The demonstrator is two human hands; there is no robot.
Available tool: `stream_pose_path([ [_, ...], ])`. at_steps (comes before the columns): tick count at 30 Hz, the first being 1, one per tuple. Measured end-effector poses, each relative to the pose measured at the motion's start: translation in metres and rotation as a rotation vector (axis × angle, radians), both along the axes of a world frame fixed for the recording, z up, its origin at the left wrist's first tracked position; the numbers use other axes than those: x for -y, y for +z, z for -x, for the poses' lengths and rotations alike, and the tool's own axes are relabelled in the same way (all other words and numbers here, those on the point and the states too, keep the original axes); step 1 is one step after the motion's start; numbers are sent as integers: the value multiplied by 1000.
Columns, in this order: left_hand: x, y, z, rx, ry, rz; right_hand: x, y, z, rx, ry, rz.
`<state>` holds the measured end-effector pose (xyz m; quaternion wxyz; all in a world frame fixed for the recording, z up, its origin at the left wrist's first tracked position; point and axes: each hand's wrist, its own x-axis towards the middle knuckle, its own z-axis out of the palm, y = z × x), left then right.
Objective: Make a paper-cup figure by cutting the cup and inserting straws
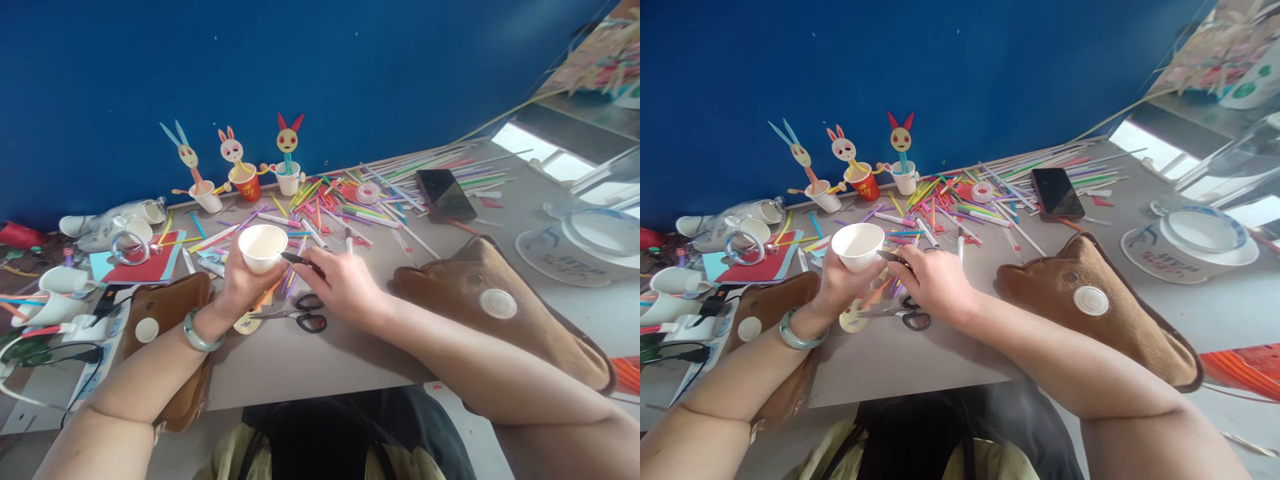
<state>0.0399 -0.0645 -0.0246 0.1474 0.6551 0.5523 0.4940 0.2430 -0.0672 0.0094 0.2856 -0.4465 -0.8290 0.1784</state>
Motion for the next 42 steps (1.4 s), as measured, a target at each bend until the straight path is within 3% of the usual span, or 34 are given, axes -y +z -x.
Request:
stream_pose_path([
  [2,-1,1,0,17,21,31,-4,3,0,-147,83,235],
  [4,-2,1,0,27,35,31,-6,4,0,-205,119,315],
  [6,-3,-1,0,33,24,19,-5,1,-1,-138,66,184],
  [10,-4,-5,2,41,30,-19,1,-5,-2,193,-59,-348],
  [12,-4,-6,2,55,32,-13,3,-7,-2,282,-62,-460],
  [13,-4,-5,1,61,26,-3,3,-6,-2,280,-64,-446],
  [15,-4,-4,1,69,16,20,1,-3,-2,185,-56,-276],
  [20,-4,-2,2,87,-11,67,-10,7,-2,-247,138,404],
  [22,-3,-2,3,91,-29,75,-11,7,-3,-299,190,504],
  [24,-2,0,4,93,-52,77,-10,5,-3,-246,146,386],
  [29,2,4,3,123,-94,86,-1,-4,-4,184,-48,-377],
  [32,2,5,4,129,-83,108,-1,-4,-5,277,-27,-512],
  [35,2,5,4,136,-91,122,-4,-1,-5,144,-29,-279],
  [40,2,5,2,154,-136,112,-12,7,-5,-263,204,408],
  [42,2,4,2,148,-142,117,-12,7,-5,-281,243,489],
])
